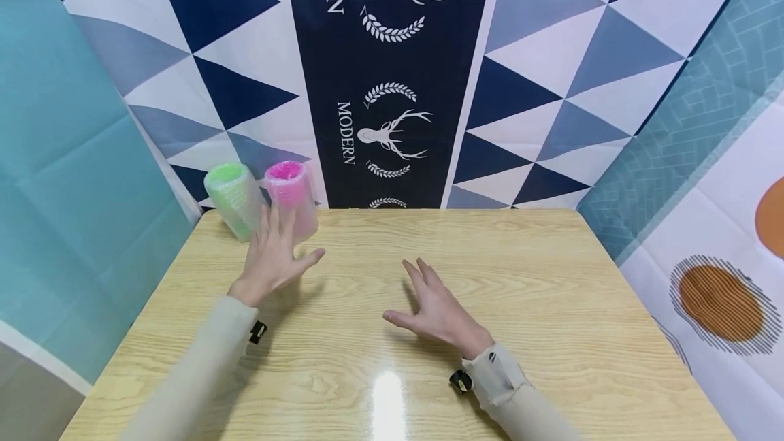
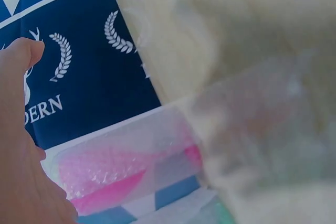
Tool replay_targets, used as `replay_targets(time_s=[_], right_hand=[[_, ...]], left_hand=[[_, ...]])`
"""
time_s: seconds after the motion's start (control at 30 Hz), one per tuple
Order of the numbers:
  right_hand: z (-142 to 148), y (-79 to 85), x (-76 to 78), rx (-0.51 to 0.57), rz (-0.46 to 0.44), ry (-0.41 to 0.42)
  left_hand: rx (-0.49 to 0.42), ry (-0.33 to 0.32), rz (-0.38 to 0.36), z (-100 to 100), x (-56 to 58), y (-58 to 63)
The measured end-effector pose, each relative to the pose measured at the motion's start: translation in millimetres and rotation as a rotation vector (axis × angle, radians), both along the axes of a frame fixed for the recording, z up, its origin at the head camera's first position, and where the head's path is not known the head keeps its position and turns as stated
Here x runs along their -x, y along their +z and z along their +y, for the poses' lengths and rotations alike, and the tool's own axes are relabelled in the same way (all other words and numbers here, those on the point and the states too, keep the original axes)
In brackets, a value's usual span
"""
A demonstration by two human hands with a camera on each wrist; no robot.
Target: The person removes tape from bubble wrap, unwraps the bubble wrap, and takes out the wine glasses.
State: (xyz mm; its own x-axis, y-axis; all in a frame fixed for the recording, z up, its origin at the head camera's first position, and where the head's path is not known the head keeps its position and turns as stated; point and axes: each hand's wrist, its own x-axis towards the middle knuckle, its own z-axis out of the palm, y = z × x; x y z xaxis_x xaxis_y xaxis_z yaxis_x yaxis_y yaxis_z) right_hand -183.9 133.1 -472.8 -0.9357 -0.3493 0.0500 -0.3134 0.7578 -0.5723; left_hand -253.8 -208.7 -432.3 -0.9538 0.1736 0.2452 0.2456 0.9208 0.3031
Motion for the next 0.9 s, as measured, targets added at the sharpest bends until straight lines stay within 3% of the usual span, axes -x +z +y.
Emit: replay_targets(time_s=[0.5,0.9], right_hand=[[-15,-1.9,-8.4,-0.075,0.042,0.061],[-21,-2.0,-13.4,-0.112,0.077,0.112]], left_hand=[[0.092,0.004,0.027,-11,36.4,38.4],[0.147,0.008,-0.014,-6,53.7,51.4]])
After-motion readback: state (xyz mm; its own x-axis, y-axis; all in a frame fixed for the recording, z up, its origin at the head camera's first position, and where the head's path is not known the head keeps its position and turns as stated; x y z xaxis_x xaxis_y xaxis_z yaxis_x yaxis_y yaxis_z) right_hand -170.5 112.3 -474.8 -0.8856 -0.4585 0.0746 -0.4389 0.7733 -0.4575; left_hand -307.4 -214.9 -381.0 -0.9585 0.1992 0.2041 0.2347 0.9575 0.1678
